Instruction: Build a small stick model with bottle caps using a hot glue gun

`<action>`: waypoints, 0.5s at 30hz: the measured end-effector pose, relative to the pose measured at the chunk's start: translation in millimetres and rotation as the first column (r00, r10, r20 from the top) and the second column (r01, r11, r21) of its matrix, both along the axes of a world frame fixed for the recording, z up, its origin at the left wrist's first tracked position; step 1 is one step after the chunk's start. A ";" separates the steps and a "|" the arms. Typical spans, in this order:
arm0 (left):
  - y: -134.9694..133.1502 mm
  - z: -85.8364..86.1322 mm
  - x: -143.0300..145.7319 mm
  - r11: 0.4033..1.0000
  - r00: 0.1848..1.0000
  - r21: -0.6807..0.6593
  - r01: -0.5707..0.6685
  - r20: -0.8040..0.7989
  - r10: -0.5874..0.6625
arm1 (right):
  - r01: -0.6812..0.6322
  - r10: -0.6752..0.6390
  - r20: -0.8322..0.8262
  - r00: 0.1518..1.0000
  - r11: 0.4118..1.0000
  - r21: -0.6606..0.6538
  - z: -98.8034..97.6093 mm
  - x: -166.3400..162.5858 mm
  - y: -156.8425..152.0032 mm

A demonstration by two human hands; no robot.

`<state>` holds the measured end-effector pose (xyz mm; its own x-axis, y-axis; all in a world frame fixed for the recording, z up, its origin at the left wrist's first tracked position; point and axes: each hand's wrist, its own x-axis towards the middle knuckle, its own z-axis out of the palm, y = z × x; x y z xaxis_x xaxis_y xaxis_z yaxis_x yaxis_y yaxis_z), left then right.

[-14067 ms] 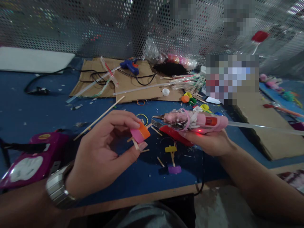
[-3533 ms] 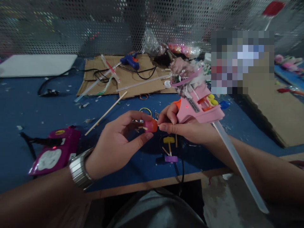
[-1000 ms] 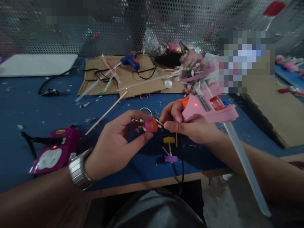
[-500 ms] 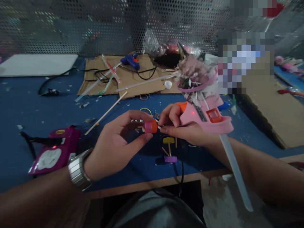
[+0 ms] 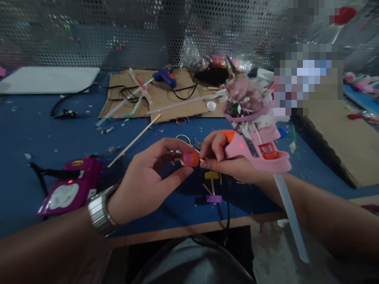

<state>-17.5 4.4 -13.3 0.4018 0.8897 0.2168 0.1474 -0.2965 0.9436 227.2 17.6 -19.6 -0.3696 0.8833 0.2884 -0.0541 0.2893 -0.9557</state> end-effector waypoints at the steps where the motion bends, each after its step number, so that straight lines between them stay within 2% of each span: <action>1: -0.1 0.1 0.0 1.000 1.000 -0.001 -0.001 -0.001 0.001 | -0.003 0.003 -0.004 1.000 1.000 0.004 0.2 -0.1 0.1; 15: -1.9 2.9 0.3 1.000 1.000 -0.026 -0.010 -0.006 0.010 | -0.005 0.005 -0.001 1.000 1.000 -0.005 1.3 -0.7 0.9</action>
<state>-17.2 2.5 -10.4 0.3940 0.8990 0.1912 0.1557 -0.2703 0.9501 226.5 18.5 -18.3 -0.3736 0.8830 0.2841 -0.0560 0.2843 -0.9571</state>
